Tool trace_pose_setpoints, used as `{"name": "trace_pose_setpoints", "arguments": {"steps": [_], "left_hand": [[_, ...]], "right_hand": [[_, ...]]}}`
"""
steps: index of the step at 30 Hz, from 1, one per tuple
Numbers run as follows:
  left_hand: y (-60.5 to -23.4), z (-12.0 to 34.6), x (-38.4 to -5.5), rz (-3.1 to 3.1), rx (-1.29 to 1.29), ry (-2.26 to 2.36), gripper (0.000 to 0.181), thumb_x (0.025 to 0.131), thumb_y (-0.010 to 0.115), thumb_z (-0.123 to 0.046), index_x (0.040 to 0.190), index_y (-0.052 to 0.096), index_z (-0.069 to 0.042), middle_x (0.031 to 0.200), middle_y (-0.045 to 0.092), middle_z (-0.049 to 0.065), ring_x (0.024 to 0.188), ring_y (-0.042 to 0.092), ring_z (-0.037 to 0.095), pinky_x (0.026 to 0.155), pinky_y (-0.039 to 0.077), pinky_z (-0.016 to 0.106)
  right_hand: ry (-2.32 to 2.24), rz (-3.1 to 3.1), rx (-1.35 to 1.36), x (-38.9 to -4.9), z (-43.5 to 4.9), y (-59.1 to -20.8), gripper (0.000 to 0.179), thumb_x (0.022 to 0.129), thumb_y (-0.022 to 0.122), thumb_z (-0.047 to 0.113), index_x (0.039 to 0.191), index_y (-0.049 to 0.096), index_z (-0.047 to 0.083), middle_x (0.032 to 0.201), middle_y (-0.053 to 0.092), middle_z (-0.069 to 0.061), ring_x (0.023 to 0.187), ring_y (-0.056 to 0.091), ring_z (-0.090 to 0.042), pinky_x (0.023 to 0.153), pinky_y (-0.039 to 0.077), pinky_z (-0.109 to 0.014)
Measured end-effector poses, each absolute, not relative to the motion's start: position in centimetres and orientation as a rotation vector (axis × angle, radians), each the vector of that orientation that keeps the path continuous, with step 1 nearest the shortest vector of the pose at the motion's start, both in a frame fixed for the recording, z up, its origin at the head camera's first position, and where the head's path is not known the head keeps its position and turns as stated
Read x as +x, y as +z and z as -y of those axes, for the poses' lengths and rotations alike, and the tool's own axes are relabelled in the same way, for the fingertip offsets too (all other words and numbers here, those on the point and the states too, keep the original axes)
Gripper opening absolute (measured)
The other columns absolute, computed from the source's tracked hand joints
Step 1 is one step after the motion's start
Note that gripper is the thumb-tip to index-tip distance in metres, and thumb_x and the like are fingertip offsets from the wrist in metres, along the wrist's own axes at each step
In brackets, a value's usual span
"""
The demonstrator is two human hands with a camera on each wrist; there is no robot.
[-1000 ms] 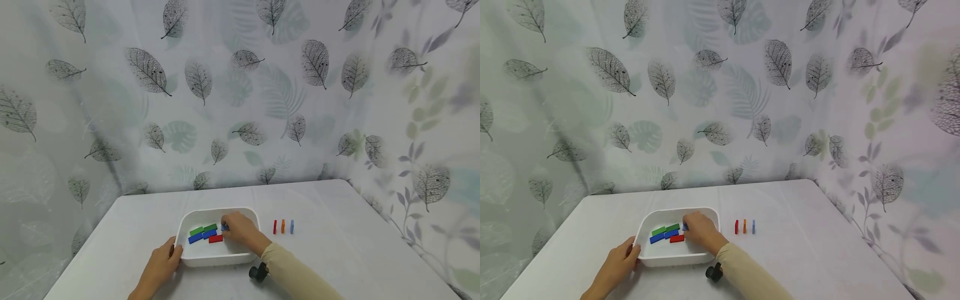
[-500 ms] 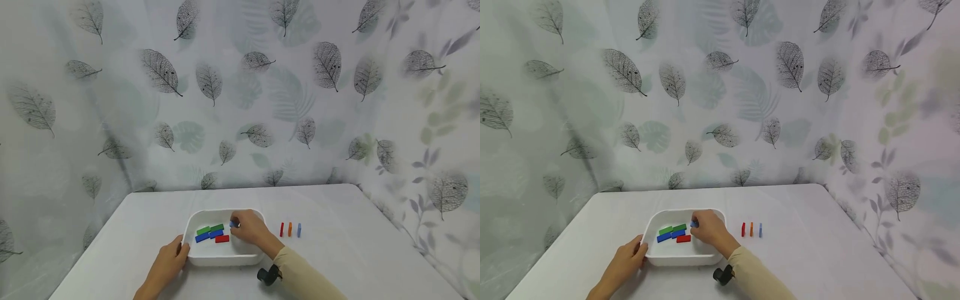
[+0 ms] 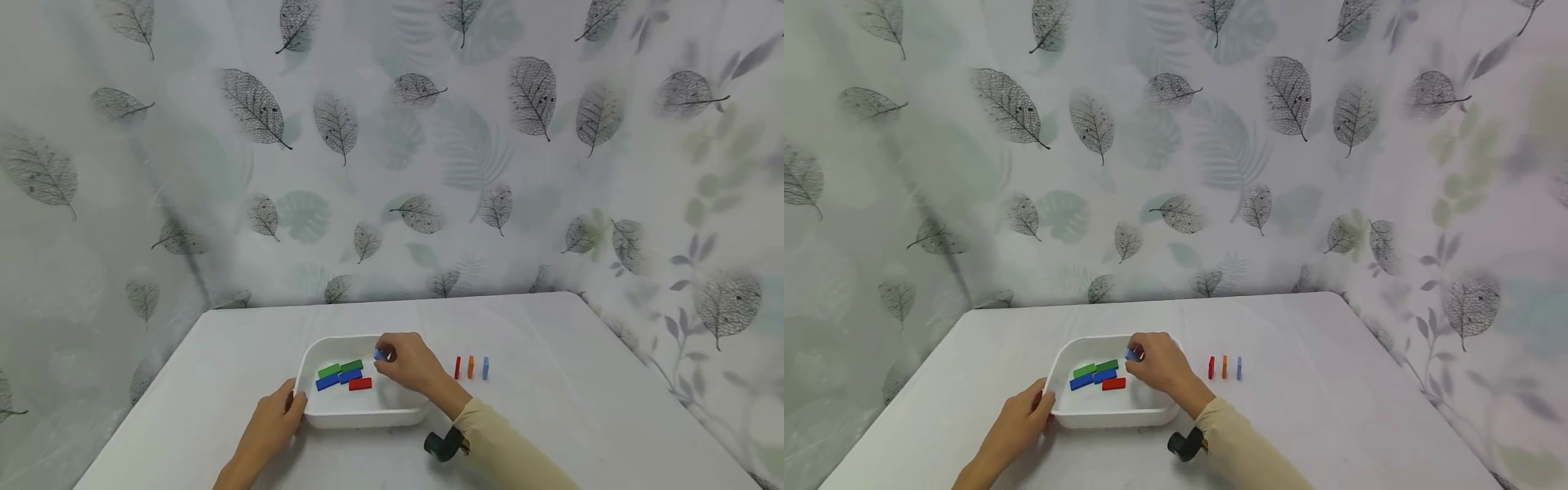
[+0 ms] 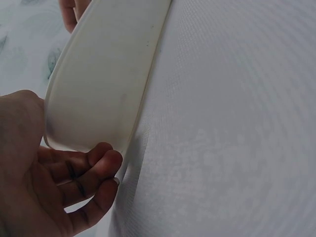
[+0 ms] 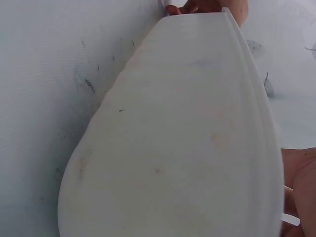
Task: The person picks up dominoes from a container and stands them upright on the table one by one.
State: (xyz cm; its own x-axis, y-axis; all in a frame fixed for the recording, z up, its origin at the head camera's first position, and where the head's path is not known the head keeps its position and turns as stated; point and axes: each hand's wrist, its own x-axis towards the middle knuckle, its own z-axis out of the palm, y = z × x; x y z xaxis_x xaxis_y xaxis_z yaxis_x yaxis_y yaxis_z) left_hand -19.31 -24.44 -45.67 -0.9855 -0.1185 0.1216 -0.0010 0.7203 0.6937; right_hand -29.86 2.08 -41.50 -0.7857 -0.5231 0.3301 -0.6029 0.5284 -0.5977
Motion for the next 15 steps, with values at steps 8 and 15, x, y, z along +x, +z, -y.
{"name": "trace_pose_setpoints", "arguments": {"steps": [8,15], "left_hand": [[-45.2,24.9,-19.4,2.722,0.076,-1.142,0.025,0.103,0.053,-0.015,0.122,0.063,-0.001,0.068,0.056,-0.003,0.060,0.053,0.015,0.053,0.045,0.030],[-44.8,25.1,-18.6,2.708,0.052,-1.169,0.029,0.104,0.053,-0.017,0.125,0.063,0.000,0.067,0.056,-0.004,0.058,0.052,0.014,0.051,0.043,0.029]], "right_hand": [[1.186,2.556,0.963,-30.0,-2.6,-40.5,0.016,0.090,0.079,0.010,0.105,0.075,0.007,0.087,0.068,0.006,0.080,0.064,-0.012,0.069,0.054,-0.025],[1.263,2.523,0.883,-28.9,-3.3,-39.5,0.017,0.088,0.081,0.007,0.103,0.075,0.007,0.088,0.070,0.006,0.078,0.065,-0.011,0.071,0.055,-0.027]]}}
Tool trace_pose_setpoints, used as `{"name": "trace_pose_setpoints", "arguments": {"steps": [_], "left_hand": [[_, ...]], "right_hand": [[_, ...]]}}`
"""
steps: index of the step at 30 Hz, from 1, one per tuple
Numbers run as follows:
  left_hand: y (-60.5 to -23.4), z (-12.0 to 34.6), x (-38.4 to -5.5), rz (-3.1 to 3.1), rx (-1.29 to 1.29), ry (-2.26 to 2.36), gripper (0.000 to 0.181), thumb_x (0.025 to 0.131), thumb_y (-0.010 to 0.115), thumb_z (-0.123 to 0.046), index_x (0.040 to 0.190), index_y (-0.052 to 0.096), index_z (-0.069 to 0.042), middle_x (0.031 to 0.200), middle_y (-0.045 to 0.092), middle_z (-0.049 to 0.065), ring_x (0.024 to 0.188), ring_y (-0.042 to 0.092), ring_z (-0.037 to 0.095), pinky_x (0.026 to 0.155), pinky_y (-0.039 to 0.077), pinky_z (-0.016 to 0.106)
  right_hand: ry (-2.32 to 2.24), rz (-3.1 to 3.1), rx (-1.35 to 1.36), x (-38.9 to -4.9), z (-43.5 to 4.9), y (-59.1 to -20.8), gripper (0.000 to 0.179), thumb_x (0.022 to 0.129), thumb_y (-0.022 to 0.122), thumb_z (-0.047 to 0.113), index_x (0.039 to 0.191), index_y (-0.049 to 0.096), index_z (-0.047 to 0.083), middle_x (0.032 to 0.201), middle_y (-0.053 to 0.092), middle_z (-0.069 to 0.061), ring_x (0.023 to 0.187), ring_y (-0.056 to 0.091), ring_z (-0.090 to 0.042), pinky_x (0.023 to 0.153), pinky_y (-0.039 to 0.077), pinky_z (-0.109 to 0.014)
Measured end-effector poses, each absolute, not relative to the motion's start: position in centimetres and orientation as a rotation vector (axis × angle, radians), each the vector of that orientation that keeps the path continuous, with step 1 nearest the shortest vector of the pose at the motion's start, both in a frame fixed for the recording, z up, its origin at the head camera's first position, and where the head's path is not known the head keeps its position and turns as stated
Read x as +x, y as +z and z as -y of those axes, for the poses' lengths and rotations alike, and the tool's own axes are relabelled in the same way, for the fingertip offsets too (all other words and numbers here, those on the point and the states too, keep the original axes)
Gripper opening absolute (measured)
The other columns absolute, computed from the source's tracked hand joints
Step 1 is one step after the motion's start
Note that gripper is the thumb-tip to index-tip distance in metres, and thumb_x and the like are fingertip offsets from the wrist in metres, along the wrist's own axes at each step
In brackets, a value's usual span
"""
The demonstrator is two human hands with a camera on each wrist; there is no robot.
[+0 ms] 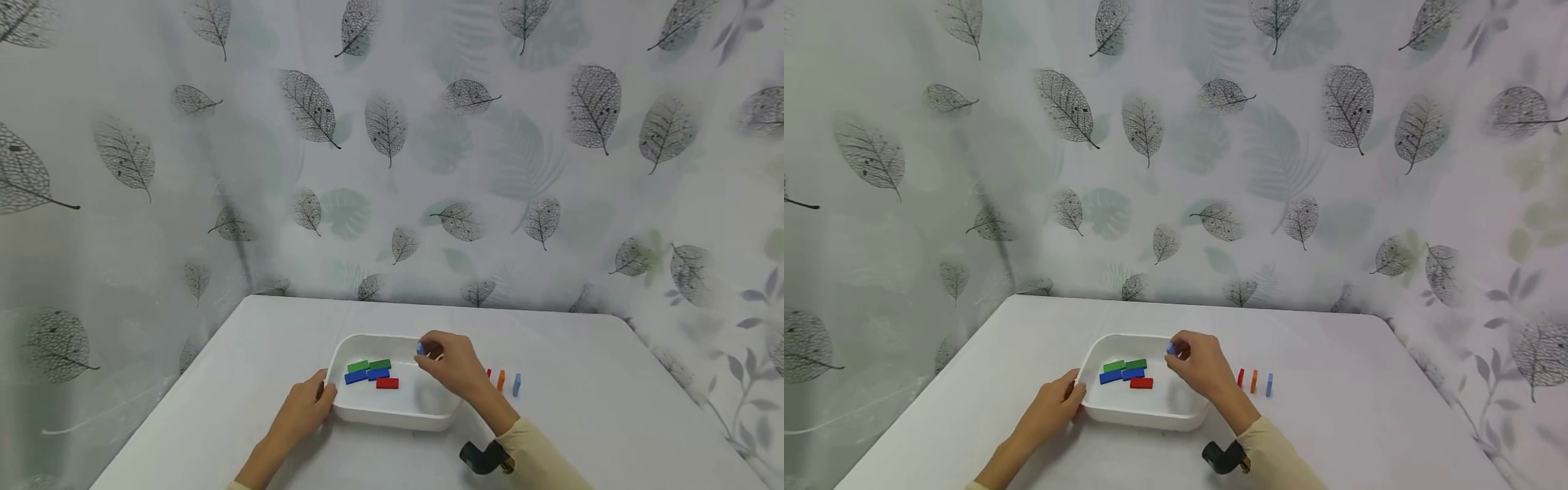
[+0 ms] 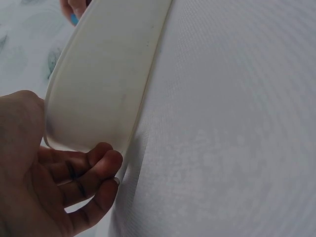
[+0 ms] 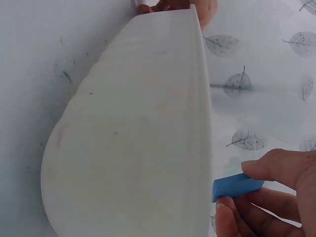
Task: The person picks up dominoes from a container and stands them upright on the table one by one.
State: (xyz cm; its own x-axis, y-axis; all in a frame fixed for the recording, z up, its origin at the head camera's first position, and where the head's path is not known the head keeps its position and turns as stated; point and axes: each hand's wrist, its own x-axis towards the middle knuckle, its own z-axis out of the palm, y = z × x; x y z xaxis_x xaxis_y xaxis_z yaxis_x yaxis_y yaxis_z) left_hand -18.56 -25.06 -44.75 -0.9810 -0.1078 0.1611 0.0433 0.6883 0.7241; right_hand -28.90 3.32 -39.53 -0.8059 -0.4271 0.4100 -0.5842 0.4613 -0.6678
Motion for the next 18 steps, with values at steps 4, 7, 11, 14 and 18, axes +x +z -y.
{"name": "trace_pose_setpoints", "arguments": {"steps": [4,7,11,14,18], "left_hand": [[-44.9,24.8,-18.6,2.724,0.066,-1.168,0.029,0.104,0.053,-0.017,0.126,0.062,0.000,0.067,0.055,-0.003,0.058,0.052,0.015,0.051,0.043,0.029],[-45.1,24.4,-18.5,2.736,0.080,-1.172,0.028,0.104,0.053,-0.017,0.126,0.062,0.000,0.067,0.055,-0.003,0.059,0.052,0.015,0.052,0.044,0.029],[-45.2,24.0,-18.8,2.749,0.060,-1.179,0.027,0.105,0.052,-0.018,0.124,0.062,-0.001,0.068,0.056,-0.003,0.060,0.052,0.015,0.052,0.045,0.030],[-45.1,24.1,-19.1,2.740,0.044,-1.178,0.031,0.105,0.052,-0.018,0.128,0.062,0.000,0.070,0.057,-0.003,0.061,0.053,0.015,0.053,0.046,0.030],[-45.0,24.8,-19.1,2.733,0.093,-1.152,0.032,0.105,0.053,-0.017,0.130,0.062,0.000,0.071,0.057,-0.001,0.062,0.053,0.015,0.053,0.046,0.031]], "right_hand": [[1.268,2.479,0.861,-28.5,-4.1,-39.5,0.018,0.087,0.081,0.006,0.103,0.075,0.007,0.088,0.071,0.006,0.077,0.066,-0.010,0.071,0.056,-0.028],[1.264,2.463,0.826,-28.1,-5.0,-39.5,0.020,0.087,0.081,0.005,0.105,0.074,0.006,0.088,0.071,0.006,0.078,0.066,-0.010,0.072,0.056,-0.028],[1.269,2.426,0.772,-28.0,-6.4,-39.0,0.021,0.085,0.083,0.004,0.104,0.074,0.007,0.088,0.072,0.005,0.079,0.067,-0.011,0.071,0.057,-0.029],[1.281,2.381,0.744,-28.2,-7.0,-38.7,0.022,0.084,0.084,0.003,0.103,0.074,0.009,0.089,0.073,0.004,0.080,0.068,-0.013,0.070,0.057,-0.030],[1.317,2.361,0.753,-28.4,-7.3,-38.6,0.021,0.086,0.084,0.006,0.104,0.074,0.009,0.092,0.074,0.003,0.083,0.070,-0.013,0.071,0.057,-0.030]]}}
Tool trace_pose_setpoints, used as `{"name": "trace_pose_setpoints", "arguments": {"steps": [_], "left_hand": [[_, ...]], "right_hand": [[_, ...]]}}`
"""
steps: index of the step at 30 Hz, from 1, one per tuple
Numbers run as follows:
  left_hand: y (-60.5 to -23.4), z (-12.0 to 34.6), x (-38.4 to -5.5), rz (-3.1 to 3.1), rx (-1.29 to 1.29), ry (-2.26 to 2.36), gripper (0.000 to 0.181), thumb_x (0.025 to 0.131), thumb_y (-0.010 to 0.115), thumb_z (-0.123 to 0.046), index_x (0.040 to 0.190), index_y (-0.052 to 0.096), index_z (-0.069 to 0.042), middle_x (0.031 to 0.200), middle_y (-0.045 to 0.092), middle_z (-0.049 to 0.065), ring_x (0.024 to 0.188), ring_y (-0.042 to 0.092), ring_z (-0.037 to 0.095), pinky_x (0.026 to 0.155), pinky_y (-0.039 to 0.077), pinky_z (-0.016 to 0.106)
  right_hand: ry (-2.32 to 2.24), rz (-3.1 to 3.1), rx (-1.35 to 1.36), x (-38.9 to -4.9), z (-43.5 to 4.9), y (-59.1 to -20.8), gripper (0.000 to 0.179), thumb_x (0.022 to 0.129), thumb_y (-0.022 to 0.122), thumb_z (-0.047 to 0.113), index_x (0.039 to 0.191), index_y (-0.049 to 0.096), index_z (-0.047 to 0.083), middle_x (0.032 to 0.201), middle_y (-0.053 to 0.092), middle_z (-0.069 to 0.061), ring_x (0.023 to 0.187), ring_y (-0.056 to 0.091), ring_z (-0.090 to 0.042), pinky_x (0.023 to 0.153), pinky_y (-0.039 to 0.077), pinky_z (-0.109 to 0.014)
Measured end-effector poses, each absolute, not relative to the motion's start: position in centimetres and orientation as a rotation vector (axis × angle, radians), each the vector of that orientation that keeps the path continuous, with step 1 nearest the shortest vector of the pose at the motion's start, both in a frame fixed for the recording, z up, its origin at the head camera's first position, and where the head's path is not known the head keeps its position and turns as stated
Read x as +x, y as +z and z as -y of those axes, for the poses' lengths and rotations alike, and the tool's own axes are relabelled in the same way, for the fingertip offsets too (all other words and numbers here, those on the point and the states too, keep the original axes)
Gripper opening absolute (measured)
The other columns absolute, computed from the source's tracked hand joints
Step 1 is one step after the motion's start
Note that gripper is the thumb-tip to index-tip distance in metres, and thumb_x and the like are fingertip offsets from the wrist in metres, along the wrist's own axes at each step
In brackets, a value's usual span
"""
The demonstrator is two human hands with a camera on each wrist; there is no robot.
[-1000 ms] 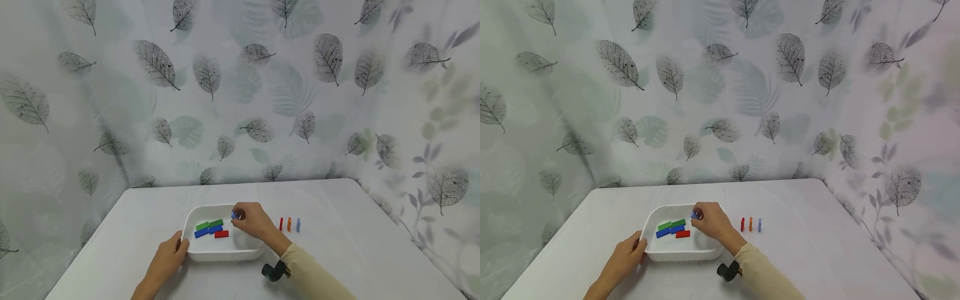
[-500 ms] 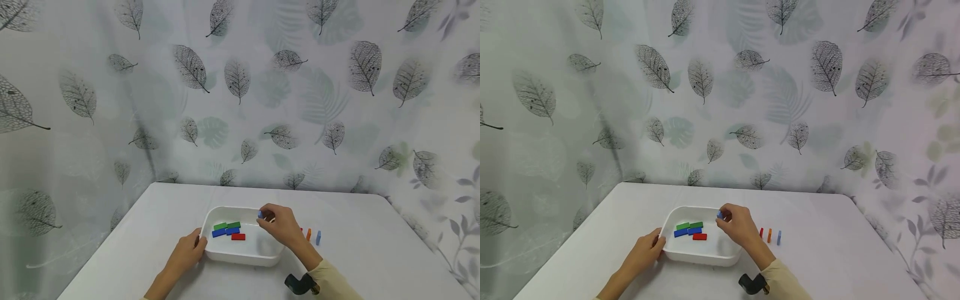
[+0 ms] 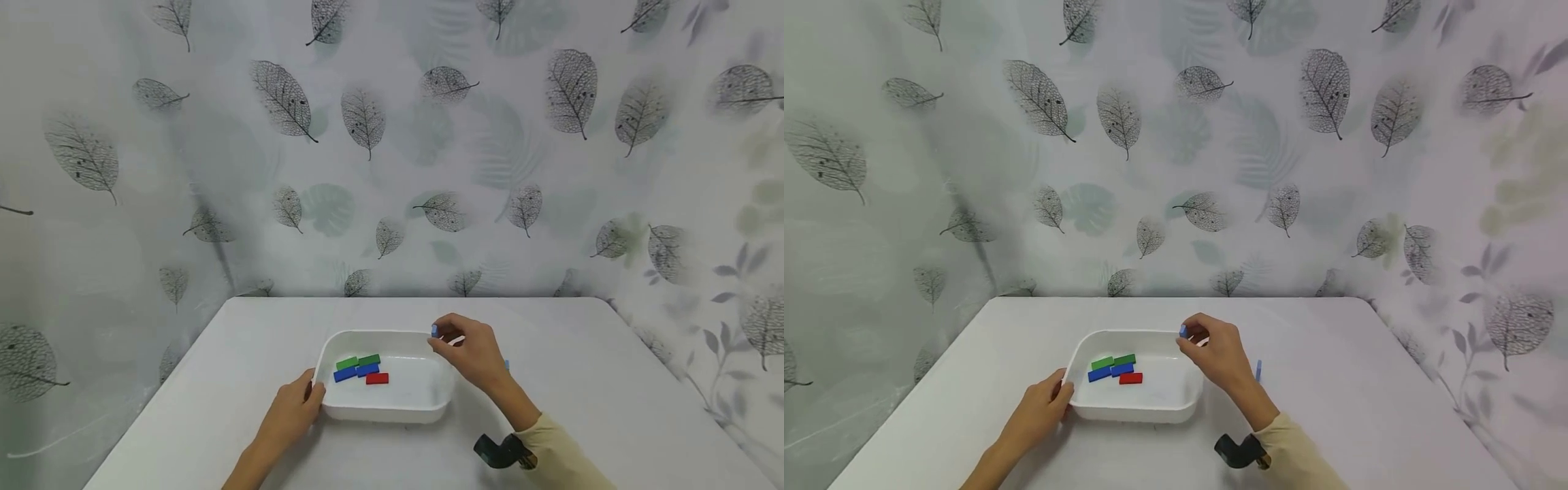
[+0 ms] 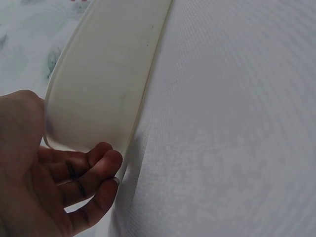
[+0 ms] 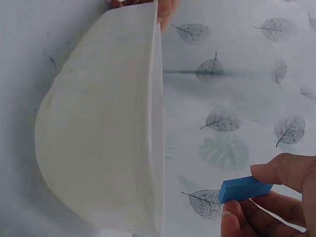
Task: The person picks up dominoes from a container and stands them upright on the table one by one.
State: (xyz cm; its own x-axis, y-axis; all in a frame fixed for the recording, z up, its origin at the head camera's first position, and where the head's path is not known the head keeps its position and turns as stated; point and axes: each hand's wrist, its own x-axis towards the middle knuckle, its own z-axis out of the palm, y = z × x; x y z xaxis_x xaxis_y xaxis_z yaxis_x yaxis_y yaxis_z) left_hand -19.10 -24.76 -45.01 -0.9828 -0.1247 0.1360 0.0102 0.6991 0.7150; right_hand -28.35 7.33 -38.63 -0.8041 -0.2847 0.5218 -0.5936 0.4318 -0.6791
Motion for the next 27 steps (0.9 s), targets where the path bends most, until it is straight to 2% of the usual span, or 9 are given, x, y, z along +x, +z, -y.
{"name": "trace_pose_setpoints", "arguments": {"steps": [16,27], "left_hand": [[-45.1,25.3,-19.0,2.752,0.114,-1.160,0.022,0.105,0.052,-0.016,0.119,0.063,-0.003,0.069,0.056,-0.001,0.062,0.053,0.016,0.055,0.046,0.031],[-44.8,24.9,-19.2,2.747,0.096,-1.171,0.026,0.104,0.052,-0.016,0.123,0.062,-0.002,0.069,0.056,-0.002,0.062,0.053,0.016,0.054,0.046,0.031]], "right_hand": [[1.279,2.433,0.682,-26.7,-10.2,-39.8,0.023,0.084,0.084,0.006,0.103,0.074,0.014,0.091,0.072,0.007,0.082,0.068,-0.010,0.072,0.057,-0.029],[1.303,2.502,0.681,-26.2,-12.0,-41.7,0.021,0.085,0.084,0.005,0.099,0.073,0.015,0.087,0.070,0.011,0.079,0.067,-0.008,0.072,0.056,-0.028]]}}
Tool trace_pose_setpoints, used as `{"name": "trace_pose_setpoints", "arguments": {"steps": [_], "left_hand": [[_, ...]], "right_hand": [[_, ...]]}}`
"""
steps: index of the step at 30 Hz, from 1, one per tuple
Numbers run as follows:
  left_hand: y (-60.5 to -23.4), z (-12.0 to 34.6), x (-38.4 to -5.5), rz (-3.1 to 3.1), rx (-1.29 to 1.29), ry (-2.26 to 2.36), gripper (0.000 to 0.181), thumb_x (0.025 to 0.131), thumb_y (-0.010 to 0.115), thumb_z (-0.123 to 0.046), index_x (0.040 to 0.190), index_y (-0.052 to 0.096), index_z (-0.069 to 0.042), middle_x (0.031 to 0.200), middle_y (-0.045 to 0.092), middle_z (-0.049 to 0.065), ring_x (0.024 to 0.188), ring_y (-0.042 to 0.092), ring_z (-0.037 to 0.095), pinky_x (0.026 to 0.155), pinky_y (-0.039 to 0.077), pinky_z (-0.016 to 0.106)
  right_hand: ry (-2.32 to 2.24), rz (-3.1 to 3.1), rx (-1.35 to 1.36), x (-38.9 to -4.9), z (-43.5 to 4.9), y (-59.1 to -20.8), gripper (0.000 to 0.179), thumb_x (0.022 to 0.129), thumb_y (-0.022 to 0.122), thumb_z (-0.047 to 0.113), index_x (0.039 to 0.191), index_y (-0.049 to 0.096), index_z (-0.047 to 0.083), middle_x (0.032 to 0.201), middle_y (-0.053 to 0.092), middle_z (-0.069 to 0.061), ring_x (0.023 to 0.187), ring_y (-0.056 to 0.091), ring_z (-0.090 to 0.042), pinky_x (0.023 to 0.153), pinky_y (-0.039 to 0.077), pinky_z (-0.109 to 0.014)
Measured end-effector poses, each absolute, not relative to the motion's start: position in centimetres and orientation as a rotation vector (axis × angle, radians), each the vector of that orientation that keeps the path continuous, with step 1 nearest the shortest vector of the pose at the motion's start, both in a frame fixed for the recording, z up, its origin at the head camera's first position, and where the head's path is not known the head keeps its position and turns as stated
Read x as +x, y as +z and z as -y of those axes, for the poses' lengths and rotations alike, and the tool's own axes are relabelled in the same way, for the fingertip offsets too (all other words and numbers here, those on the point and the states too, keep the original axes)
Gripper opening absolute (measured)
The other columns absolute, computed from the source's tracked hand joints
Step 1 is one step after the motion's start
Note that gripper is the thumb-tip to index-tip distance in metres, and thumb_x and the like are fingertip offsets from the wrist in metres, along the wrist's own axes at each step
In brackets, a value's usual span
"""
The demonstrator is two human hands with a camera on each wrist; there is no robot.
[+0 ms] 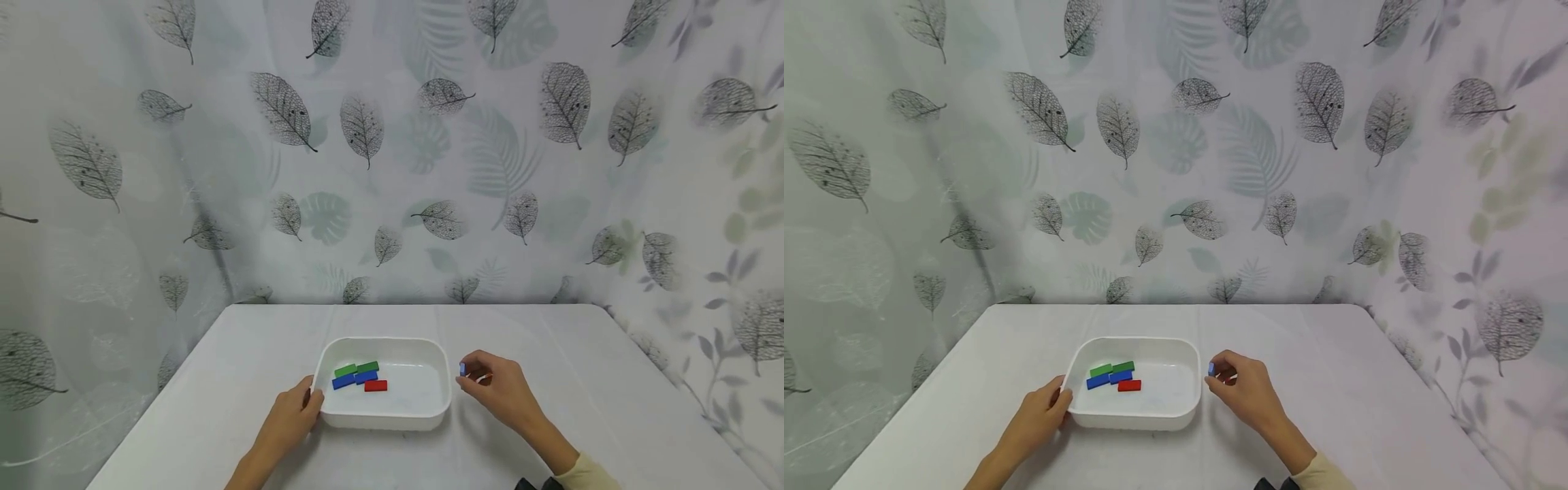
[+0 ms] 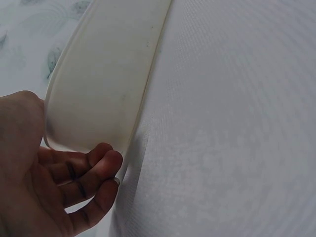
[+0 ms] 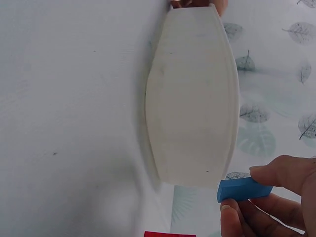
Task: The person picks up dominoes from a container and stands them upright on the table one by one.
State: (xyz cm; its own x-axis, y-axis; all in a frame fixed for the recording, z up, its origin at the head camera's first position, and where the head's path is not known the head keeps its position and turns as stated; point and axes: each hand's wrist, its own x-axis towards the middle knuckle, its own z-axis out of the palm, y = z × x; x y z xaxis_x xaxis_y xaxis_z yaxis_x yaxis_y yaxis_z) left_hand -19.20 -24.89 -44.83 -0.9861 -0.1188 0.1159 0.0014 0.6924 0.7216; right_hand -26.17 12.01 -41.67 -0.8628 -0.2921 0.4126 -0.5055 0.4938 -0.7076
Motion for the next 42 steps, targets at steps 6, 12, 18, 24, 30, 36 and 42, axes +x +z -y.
{"name": "trace_pose_setpoints", "arguments": {"steps": [6,12,18,24,30,36,42], "left_hand": [[-45.2,24.7,-19.2,2.740,0.091,-1.172,0.032,0.104,0.052,-0.017,0.130,0.062,-0.001,0.070,0.056,-0.002,0.062,0.054,0.015,0.055,0.047,0.030],[-45.2,24.9,-18.9,2.745,0.096,-1.153,0.032,0.104,0.052,-0.017,0.130,0.062,-0.001,0.069,0.056,-0.003,0.061,0.054,0.015,0.055,0.046,0.030],[-45.0,24.9,-18.9,2.748,0.091,-1.162,0.028,0.105,0.052,-0.017,0.126,0.062,-0.003,0.069,0.056,-0.002,0.061,0.053,0.015,0.054,0.046,0.030],[-44.6,25.2,-19.0,2.733,0.092,-1.147,0.020,0.105,0.053,-0.016,0.117,0.063,-0.004,0.069,0.056,-0.002,0.062,0.053,0.015,0.053,0.045,0.031],[-44.6,25.2,-19.2,2.735,0.058,-1.152,0.019,0.104,0.054,-0.016,0.115,0.064,-0.004,0.068,0.056,-0.004,0.061,0.053,0.015,0.054,0.046,0.030],[-44.7,25.2,-19.1,2.730,0.089,-1.146,0.023,0.104,0.053,-0.016,0.119,0.063,-0.003,0.069,0.056,-0.003,0.061,0.053,0.015,0.053,0.045,0.030],[-44.8,25.0,-19.2,2.731,0.080,-1.179,0.024,0.104,0.053,-0.016,0.121,0.063,-0.003,0.069,0.056,-0.002,0.061,0.053,0.015,0.052,0.046,0.030]], "right_hand": [[1.290,2.537,0.672,-26.1,-12.6,-42.6,0.020,0.084,0.084,0.005,0.098,0.073,0.014,0.086,0.071,0.010,0.078,0.067,-0.007,0.072,0.056,-0.027],[1.263,2.578,0.664,-25.9,-13.0,-43.9,0.020,0.083,0.085,0.003,0.096,0.072,0.009,0.087,0.070,0.009,0.077,0.067,-0.006,0.073,0.057,-0.027],[1.281,2.607,0.617,-25.9,-13.3,-44.6,0.021,0.082,0.086,0.003,0.097,0.072,0.007,0.088,0.069,0.007,0.077,0.068,-0.007,0.073,0.056,-0.027],[1.297,2.604,0.641,-26.6,-13.3,-45.0,0.021,0.082,0.085,0.003,0.098,0.072,0.006,0.088,0.071,0.006,0.077,0.070,-0.008,0.073,0.056,-0.029],[1.310,2.618,0.618,-26.6,-13.6,-45.2,0.021,0.081,0.085,0.002,0.096,0.071,0.007,0.085,0.072,0.006,0.076,0.070,-0.008,0.073,0.056,-0.029],[1.319,2.636,0.613,-26.8,-13.5,-45.2,0.021,0.082,0.085,0.002,0.098,0.071,0.006,0.086,0.072,0.006,0.077,0.070,-0.009,0.073,0.056,-0.028],[1.287,2.654,0.593,-26.4,-13.7,-45.2,0.023,0.080,0.085,0.001,0.098,0.071,0.005,0.086,0.072,0.005,0.076,0.069,-0.010,0.073,0.056,-0.030]]}}
